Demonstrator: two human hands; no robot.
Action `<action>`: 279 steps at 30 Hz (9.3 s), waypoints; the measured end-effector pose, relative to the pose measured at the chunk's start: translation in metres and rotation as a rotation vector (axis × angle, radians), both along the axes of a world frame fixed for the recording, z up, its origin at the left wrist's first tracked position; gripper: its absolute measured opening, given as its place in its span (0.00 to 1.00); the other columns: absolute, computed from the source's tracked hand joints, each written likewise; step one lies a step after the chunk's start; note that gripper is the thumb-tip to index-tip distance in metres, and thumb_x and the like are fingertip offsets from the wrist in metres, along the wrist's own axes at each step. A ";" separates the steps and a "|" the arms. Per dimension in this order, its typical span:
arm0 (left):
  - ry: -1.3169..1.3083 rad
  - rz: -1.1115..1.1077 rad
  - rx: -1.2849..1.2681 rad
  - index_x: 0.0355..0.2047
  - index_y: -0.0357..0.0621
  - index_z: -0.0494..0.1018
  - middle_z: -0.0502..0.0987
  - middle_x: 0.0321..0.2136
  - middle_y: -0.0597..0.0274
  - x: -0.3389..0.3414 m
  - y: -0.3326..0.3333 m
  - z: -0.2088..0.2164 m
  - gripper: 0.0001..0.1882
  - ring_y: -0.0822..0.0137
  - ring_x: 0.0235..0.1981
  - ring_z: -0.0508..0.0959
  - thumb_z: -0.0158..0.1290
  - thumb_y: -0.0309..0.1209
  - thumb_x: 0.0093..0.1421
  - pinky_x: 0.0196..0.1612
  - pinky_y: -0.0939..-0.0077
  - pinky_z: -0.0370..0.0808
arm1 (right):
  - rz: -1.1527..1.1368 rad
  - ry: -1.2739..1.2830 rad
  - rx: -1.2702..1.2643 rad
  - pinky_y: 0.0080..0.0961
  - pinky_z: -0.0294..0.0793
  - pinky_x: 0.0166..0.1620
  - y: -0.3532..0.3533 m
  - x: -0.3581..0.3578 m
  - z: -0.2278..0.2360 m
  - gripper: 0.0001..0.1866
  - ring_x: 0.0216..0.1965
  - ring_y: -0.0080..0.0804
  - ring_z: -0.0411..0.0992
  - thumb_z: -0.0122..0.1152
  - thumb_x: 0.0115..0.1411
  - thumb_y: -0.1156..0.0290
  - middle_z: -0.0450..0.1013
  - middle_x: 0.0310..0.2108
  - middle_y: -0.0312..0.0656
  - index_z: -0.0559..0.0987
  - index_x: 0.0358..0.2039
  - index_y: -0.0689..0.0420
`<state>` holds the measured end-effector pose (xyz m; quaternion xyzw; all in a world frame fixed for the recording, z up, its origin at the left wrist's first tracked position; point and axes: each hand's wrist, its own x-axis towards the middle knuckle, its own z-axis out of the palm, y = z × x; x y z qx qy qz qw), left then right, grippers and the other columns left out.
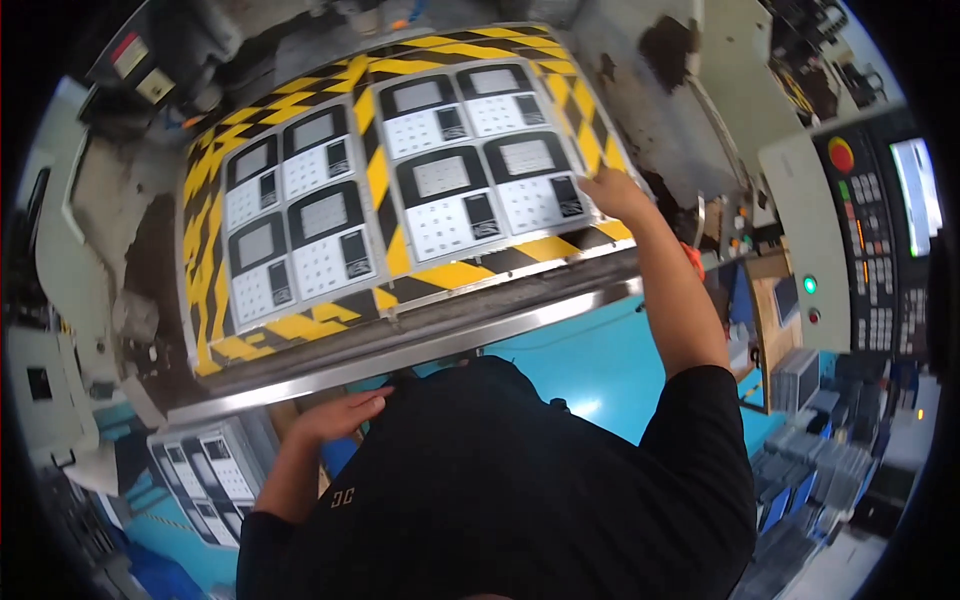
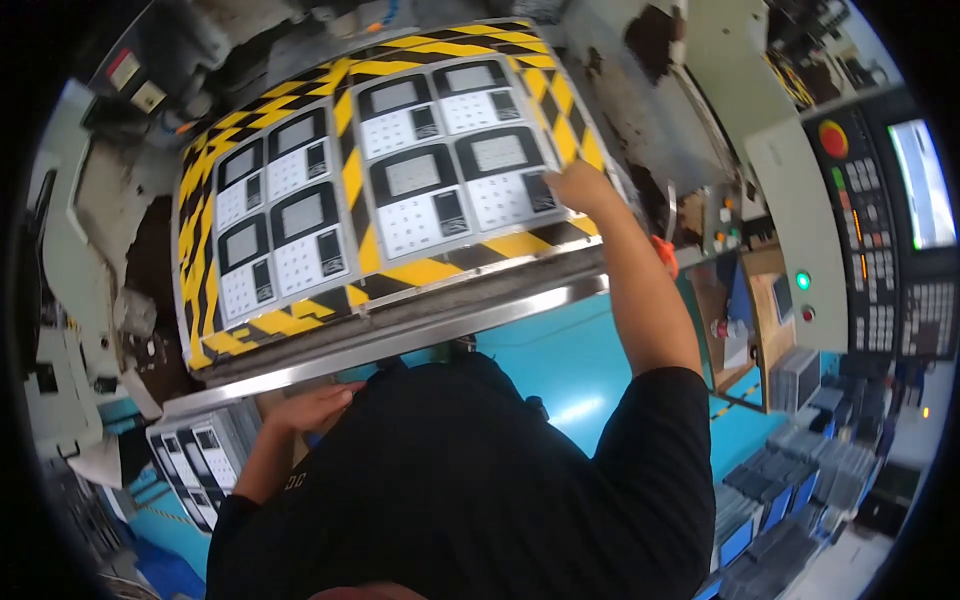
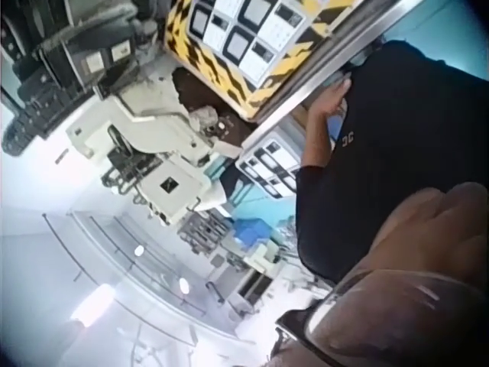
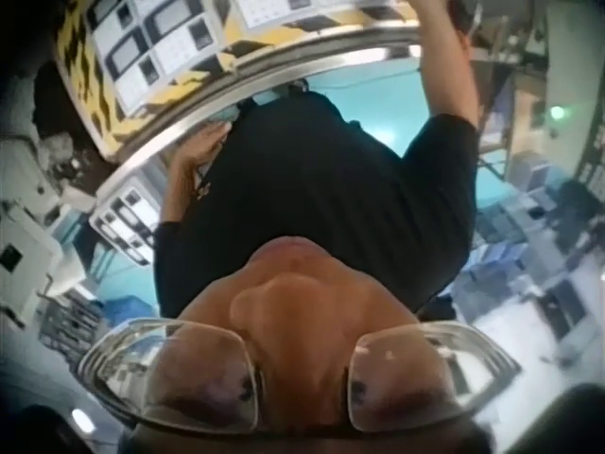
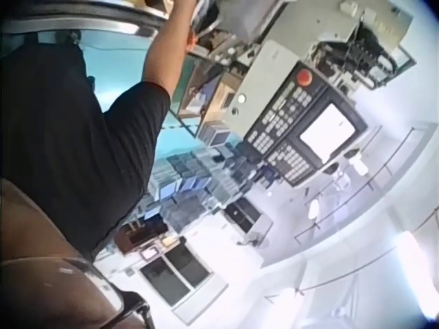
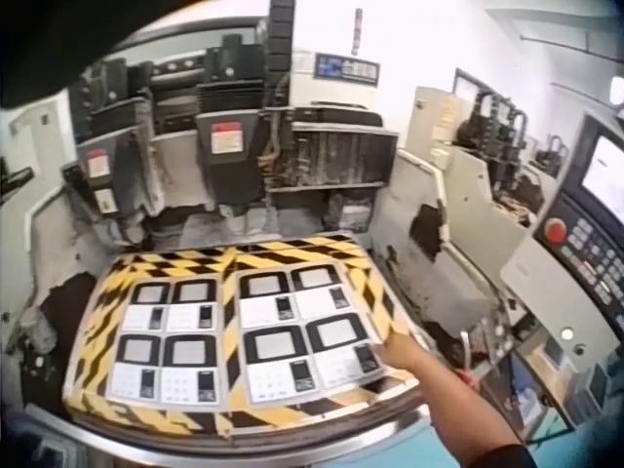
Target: The person sprays a machine surface with an air nozzle, places a sheet of panels onto it, and then walks to a table to measure a panel with a caliper. After returning to the machine, the person sprays the surface again and positions a different sheet of panels.
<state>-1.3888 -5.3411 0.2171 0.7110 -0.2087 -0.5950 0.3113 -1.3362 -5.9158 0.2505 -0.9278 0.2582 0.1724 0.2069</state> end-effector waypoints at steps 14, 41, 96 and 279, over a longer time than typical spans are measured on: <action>-0.556 0.951 0.585 0.41 0.31 0.75 0.76 0.33 0.52 0.195 0.138 -0.021 0.21 0.61 0.31 0.75 0.54 0.39 0.57 0.32 0.68 0.71 | -0.337 -0.124 0.404 0.21 0.53 0.15 -0.005 -0.004 -0.058 0.20 0.15 0.21 0.59 0.61 0.60 0.54 0.63 0.17 0.33 0.75 0.30 0.61; 0.466 1.285 -0.482 0.53 0.42 0.67 0.79 0.45 0.57 0.198 0.184 -0.006 0.32 0.60 0.40 0.82 0.34 0.58 0.70 0.31 0.75 0.81 | -0.370 -0.416 1.326 0.26 0.79 0.35 0.315 0.068 -0.020 0.09 0.33 0.26 0.73 0.59 0.61 0.76 0.73 0.35 0.35 0.75 0.42 0.55; -0.833 2.793 -0.803 0.50 0.41 0.70 0.79 0.43 0.61 -0.716 0.475 0.107 0.15 0.68 0.43 0.79 0.54 0.31 0.64 0.48 0.73 0.75 | 1.250 0.061 0.748 0.38 0.74 0.44 0.825 -0.452 -0.061 0.19 0.40 0.50 0.77 0.62 0.61 0.56 0.77 0.35 0.55 0.78 0.43 0.60; -1.406 0.588 0.872 0.69 0.52 0.55 0.53 0.69 0.50 -0.058 0.345 -0.051 0.30 0.45 0.70 0.51 0.37 0.49 0.69 0.69 0.49 0.47 | -0.185 -0.253 -0.022 0.41 0.74 0.36 0.057 -0.009 0.042 0.23 0.31 0.52 0.78 0.58 0.61 0.54 0.76 0.24 0.57 0.78 0.30 0.67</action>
